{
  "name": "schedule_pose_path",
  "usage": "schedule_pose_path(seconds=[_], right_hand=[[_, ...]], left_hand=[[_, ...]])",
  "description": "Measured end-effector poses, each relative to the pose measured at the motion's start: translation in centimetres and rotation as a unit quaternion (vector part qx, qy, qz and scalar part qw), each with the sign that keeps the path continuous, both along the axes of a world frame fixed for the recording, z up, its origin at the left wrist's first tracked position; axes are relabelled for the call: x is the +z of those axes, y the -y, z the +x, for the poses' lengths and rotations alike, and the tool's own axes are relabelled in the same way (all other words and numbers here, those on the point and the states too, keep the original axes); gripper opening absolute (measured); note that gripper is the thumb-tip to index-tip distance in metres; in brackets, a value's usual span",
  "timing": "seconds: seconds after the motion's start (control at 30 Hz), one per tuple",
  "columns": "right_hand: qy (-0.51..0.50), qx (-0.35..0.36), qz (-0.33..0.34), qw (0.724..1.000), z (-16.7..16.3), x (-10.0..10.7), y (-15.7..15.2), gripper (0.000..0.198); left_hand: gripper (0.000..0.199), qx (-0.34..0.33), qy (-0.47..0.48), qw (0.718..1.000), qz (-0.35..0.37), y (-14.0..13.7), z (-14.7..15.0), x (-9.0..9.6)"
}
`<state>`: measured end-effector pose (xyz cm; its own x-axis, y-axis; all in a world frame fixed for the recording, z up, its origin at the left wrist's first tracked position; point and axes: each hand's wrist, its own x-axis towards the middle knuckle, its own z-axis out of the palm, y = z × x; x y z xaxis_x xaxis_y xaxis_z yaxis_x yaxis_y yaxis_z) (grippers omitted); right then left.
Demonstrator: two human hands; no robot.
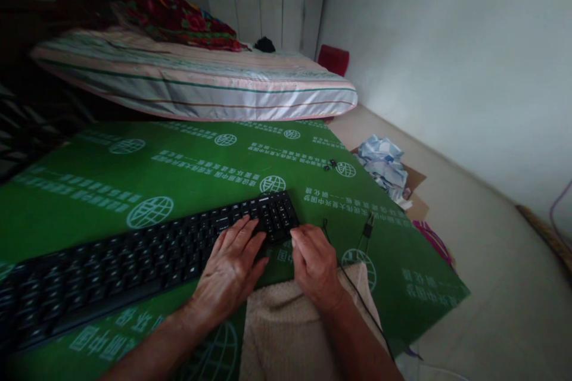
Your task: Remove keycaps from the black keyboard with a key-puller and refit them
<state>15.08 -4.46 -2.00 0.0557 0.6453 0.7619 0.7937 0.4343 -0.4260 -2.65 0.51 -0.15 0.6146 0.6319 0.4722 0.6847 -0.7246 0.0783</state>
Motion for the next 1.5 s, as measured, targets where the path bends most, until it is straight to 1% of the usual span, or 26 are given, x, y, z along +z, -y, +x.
schedule_pose_path(seconds=[0.13,0.27,0.43,0.63,0.7,0.77,0.87,0.93,0.97,1.03,1.07,1.1,1.13,1.17,1.2,1.37,1.5], right_hand=[[0.014,0.016,0.001,1.000,-0.2,-0.1,-0.1,0.035],[0.021,0.021,0.002,1.000,-0.3,0.1,-0.1,0.034],[0.026,0.023,-0.012,0.999,-0.5,0.1,-0.2,0.032],[0.031,0.028,-0.012,0.999,-0.3,-0.1,-0.2,0.035],[0.030,0.024,-0.008,0.999,-0.2,0.5,0.0,0.035],[0.036,0.010,-0.007,0.999,0.2,1.6,0.3,0.034],[0.055,-0.043,-0.020,0.997,1.5,3.5,0.5,0.027],[0.069,-0.079,-0.028,0.994,2.9,4.5,0.1,0.021],[0.076,-0.093,-0.031,0.992,3.8,4.8,-0.4,0.019],[0.085,-0.118,-0.063,0.987,5.8,4.8,-1.9,0.018],[0.084,-0.133,-0.099,0.983,6.8,4.6,-2.9,0.020],[0.085,-0.152,-0.150,0.973,7.8,4.3,-4.0,0.021],[0.090,-0.181,-0.207,0.957,8.8,4.0,-5.2,0.022],[0.098,-0.207,-0.269,0.936,9.6,3.5,-6.5,0.023],[0.100,-0.219,-0.290,0.926,10.3,3.1,-7.8,0.024],[0.109,-0.272,-0.349,0.890,12.2,1.1,-13.4,0.026],[0.120,-0.292,-0.388,0.866,12.7,0.7,-16.4,0.032]], left_hand=[[0.031,-0.010,-0.006,1.000,-0.009,-1.2,0.9,0.0],[0.029,-0.020,-0.002,1.000,-0.010,-1.9,1.1,-0.7],[0.029,-0.024,0.006,1.000,-0.009,-2.1,0.7,-1.4],[0.028,-0.026,0.024,0.999,-0.020,-2.1,0.5,-1.3],[0.029,-0.023,0.020,0.999,-0.033,-2.1,0.5,-1.3],[0.029,-0.019,0.018,0.999,-0.041,-2.0,0.5,-1.4],[0.029,-0.017,0.018,0.999,-0.040,-2.0,0.5,-1.7],[0.029,-0.014,0.021,0.999,-0.028,-2.0,0.4,-1.9],[0.030,-0.013,0.022,0.999,-0.022,-2.0,0.4,-2.0],[0.030,-0.014,0.022,1.000,-0.005,-2.1,0.4,-2.2],[0.030,-0.016,0.021,1.000,0.003,-2.1,0.3,-2.2],[0.030,-0.018,0.020,1.000,0.013,-2.2,0.3,-2.3],[0.031,-0.020,0.019,0.999,0.021,-2.2,0.3,-2.3],[0.031,-0.022,0.019,0.999,0.030,-2.3,0.2,-2.3],[0.031,-0.023,0.017,0.999,0.035,-2.3,0.2,-2.3],[0.032,-0.021,0.011,0.998,0.053,-2.3,0.1,-2.4],[0.032,-0.023,0.013,0.998,0.060,-2.4,0.1,-2.7]])
